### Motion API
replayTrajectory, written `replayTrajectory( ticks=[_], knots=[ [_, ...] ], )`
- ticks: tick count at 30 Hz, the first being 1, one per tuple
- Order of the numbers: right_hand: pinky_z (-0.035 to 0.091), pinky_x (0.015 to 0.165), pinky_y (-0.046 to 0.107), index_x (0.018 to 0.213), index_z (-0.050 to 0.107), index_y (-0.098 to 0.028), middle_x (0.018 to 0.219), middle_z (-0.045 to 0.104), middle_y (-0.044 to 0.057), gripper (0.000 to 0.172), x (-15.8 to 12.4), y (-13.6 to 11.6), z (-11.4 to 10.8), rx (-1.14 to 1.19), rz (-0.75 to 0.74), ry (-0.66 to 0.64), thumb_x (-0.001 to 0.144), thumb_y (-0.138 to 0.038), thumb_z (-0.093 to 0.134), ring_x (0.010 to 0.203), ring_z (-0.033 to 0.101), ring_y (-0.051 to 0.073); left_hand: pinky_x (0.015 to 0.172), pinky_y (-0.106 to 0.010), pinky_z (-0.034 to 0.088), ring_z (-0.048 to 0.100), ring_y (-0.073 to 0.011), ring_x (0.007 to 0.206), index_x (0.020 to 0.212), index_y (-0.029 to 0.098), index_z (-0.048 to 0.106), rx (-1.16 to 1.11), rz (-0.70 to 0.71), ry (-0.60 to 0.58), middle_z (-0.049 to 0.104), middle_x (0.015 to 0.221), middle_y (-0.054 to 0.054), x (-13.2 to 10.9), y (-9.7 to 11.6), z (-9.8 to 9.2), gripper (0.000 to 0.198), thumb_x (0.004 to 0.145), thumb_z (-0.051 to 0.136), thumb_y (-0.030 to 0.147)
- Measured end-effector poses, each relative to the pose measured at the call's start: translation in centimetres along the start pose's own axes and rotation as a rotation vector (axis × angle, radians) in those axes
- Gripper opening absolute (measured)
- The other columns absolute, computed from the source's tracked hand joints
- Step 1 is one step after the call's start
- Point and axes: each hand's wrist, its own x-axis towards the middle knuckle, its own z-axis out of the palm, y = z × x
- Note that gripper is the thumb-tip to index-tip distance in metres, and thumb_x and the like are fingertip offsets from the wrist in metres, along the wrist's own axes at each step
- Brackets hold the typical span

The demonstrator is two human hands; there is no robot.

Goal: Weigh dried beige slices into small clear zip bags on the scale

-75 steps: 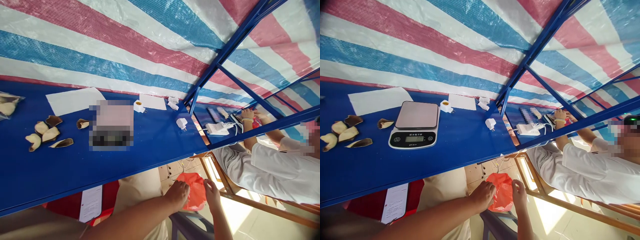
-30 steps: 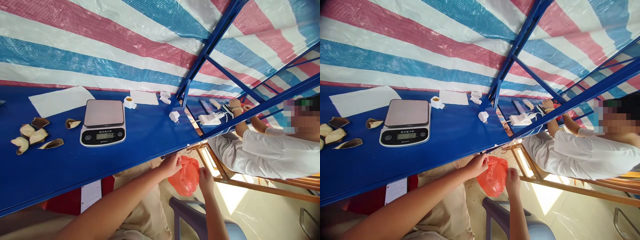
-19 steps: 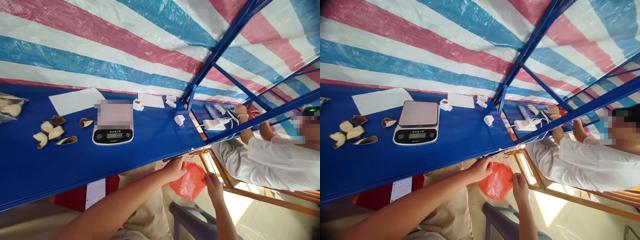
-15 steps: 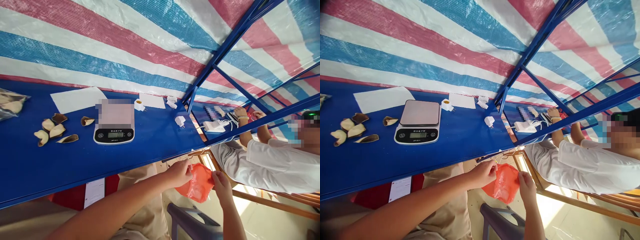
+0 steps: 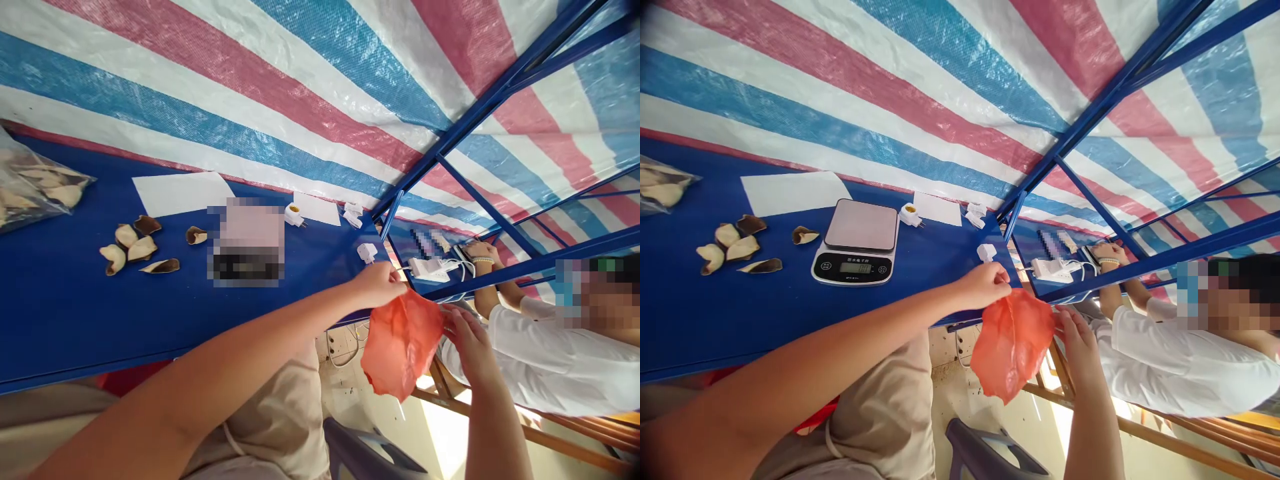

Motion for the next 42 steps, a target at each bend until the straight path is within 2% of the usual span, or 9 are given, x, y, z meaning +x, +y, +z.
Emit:
replayTrajectory(
  ticks=[8,14,18,20,23,25,28,35,42],
  knots=[
    [0.06,0.088,0.048,0.119,0.067,-0.023,0.115,0.074,0.013,0.057,-3.2,5.0,4.0,0.196,0.059,-0.101,0.073,-0.056,0.078,0.106,0.073,0.032,0.06,-0.029,0.039,0.058,-0.0164,0.058,0.07,0.02,0.054,0.099,-0.142,0.299,0.056,0.058,0.0,2.9,-3.4,-9.4,0.013,0.081,0.061,0.021],
    [0.054,0.066,0.032,0.129,0.063,-0.018,0.111,0.075,0.013,0.072,-3.3,3.1,9.8,-0.09,-0.091,0.029,0.068,-0.055,0.077,0.088,0.071,0.025,0.075,-0.033,0.046,0.065,-0.0216,0.075,0.086,0.017,0.06,0.244,-0.176,0.425,0.062,0.07,-0.004,3.8,-4.5,-12.2,0.003,0.086,0.057,0.017],
    [0.051,0.06,0.03,0.101,0.074,-0.015,0.082,0.074,0.009,0.047,-2.6,0.9,12.1,-0.197,-0.063,0.06,0.073,-0.053,0.069,0.073,0.068,0.024,0.095,-0.036,0.049,0.066,-0.024,0.106,0.121,0.014,0.057,0.293,-0.057,0.482,0.068,0.115,-0.014,1.2,-3.6,-11.5,0.029,0.094,0.054,0.023],
    [0.05,0.057,0.029,0.1,0.074,-0.016,0.074,0.071,0.006,0.045,-2.9,0.1,12.6,-0.21,-0.051,0.08,0.078,-0.055,0.066,0.066,0.066,0.022,0.107,-0.038,0.047,0.059,-0.0257,0.125,0.133,0.015,0.05,0.355,0.187,0.494,0.059,0.135,-0.017,-2.0,-3.1,-9.8,0.044,0.096,0.057,0.037],
    [0.046,0.052,0.03,0.106,0.074,-0.017,0.061,0.064,0.002,0.047,-3.7,-1.3,13.2,-0.298,-0.032,0.105,0.082,-0.056,0.064,0.053,0.059,0.02,0.108,-0.05,0.048,0.05,-0.0361,0.134,0.147,0.017,0.04,0.552,0.465,0.335,0.05,0.146,-0.02,-7.2,-3.6,-6.2,0.08,0.083,0.072,0.051],
    [0.045,0.053,0.031,0.114,0.072,-0.018,0.061,0.064,0.001,0.048,-4.5,-2.6,13.5,-0.387,-0.045,0.123,0.082,-0.052,0.063,0.051,0.058,0.021,0.1,-0.053,0.051,0.051,-0.0399,0.133,0.153,0.018,0.035,0.74,0.476,0.25,0.043,0.153,-0.023,-9.1,-4.8,-4.4,0.082,0.081,0.071,0.033],
    [0.044,0.058,0.033,0.121,0.069,-0.02,0.068,0.069,0.002,0.051,-5.5,-4.5,13.6,-0.498,-0.102,0.166,0.078,-0.047,0.064,0.058,0.062,0.023,0.094,-0.048,0.053,0.058,-0.0344,0.124,0.151,0.021,0.039,0.868,0.462,0.213,0.049,0.148,-0.021,-8.5,-6.6,-4.8,0.078,0.078,0.057,0.002],
    [0.044,0.058,0.033,0.119,0.071,-0.022,0.069,0.069,0.001,0.058,-6.5,-5.6,11.5,-0.584,-0.081,0.103,0.07,-0.053,0.07,0.063,0.066,0.025,0.11,-0.045,0.049,0.052,-0.0281,0.132,0.138,0.018,0.045,0.656,0.427,0.423,0.051,0.139,-0.015,-4.9,-5.3,-10.7,0.063,0.078,0.05,-0.002],
    [0.052,0.05,0.033,0.125,0.069,-0.019,0.07,0.069,0.001,0.068,-7.3,-6.6,7.3,-0.418,-0.059,0.152,0.065,-0.05,0.078,0.05,0.064,0.021,0.094,-0.038,0.053,0.064,-0.0229,0.107,0.115,0.019,0.056,0.315,0.244,0.216,0.063,0.117,-0.009,-4.7,-3.5,-8.7,0.031,0.085,0.054,0.014]
  ],
)
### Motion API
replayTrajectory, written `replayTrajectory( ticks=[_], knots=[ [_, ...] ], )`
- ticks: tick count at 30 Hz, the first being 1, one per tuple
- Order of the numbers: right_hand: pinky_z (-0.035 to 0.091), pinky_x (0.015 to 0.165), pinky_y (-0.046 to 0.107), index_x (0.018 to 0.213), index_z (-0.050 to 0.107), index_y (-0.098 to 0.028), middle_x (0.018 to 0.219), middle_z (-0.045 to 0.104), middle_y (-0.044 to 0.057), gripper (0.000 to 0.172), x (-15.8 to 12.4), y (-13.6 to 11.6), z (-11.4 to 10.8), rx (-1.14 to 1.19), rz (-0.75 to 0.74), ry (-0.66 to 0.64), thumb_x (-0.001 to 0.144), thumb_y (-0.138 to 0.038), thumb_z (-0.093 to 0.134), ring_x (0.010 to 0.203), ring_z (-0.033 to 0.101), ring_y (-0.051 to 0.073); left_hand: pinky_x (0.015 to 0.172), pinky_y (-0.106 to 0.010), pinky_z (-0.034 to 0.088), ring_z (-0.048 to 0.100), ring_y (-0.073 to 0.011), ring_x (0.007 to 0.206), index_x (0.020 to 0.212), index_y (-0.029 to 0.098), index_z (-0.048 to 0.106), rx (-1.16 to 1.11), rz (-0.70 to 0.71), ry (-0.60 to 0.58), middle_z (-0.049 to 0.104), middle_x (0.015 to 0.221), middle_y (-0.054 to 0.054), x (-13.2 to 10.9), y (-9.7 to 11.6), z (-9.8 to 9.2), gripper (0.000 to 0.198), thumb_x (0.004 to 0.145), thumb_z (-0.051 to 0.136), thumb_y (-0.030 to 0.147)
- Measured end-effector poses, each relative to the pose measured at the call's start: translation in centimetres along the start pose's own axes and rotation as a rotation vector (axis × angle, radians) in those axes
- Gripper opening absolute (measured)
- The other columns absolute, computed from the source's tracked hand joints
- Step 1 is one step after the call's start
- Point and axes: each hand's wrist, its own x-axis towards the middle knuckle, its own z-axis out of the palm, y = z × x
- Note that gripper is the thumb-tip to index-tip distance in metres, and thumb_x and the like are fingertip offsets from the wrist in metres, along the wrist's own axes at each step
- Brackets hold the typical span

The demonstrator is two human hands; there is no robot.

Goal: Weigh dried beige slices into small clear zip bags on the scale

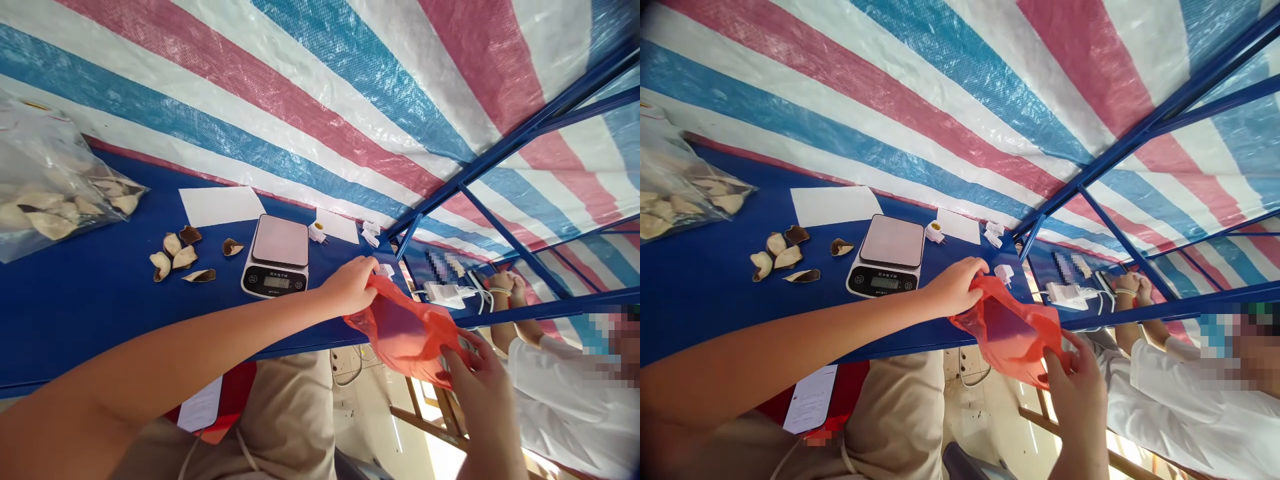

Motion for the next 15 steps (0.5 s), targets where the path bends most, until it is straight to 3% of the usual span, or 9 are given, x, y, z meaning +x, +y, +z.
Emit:
replayTrajectory(
  ticks=[3,7,12,15],
  knots=[
    [0.052,0.045,0.033,0.131,0.067,-0.022,0.066,0.067,0.0,0.076,-0.8,0.4,-2.9,0.043,0.066,0.029,0.062,-0.05,0.08,0.045,0.06,0.02,0.087,-0.035,0.052,0.065,-0.0234,0.103,0.108,0.02,0.057,-0.079,-0.046,-0.116,0.066,0.111,-0.008,0.0,0.9,1.1,0.026,0.081,0.06,0.02],
    [0.051,0.043,0.031,0.138,0.063,-0.026,0.065,0.066,-0.001,0.087,-2.4,0.7,-5.9,0.06,0.125,0.03,0.059,-0.055,0.084,0.045,0.058,0.019,0.071,-0.03,0.049,0.067,-0.0216,0.091,0.107,0.021,0.057,-0.166,-0.142,-0.33,0.068,0.104,-0.005,-0.6,1.5,2.4,0.034,0.075,0.068,0.022],
    [0.053,0.045,0.032,0.141,0.06,-0.025,0.06,0.061,-0.003,0.093,-3.7,0.0,-5.6,0.071,0.149,-0.003,0.06,-0.064,0.084,0.044,0.054,0.017,0.061,-0.024,0.047,0.066,-0.0155,0.082,0.11,0.021,0.057,-0.302,-0.25,-0.406,0.068,0.109,-0.003,-1.7,0.2,3.7,0.044,0.069,0.072,0.018],
    [0.057,0.049,0.035,0.139,0.06,-0.024,0.067,0.066,0.0,0.095,-3.5,-0.1,-4.7,0.046,0.169,-0.029,0.059,-0.069,0.085,0.049,0.063,0.021,0.06,-0.022,0.049,0.063,-0.0091,0.072,0.114,0.021,0.056,-0.505,-0.332,-0.381,0.065,0.118,-0.003,-2.2,-1.2,4.3,0.048,0.07,0.072,0.013]
  ],
)
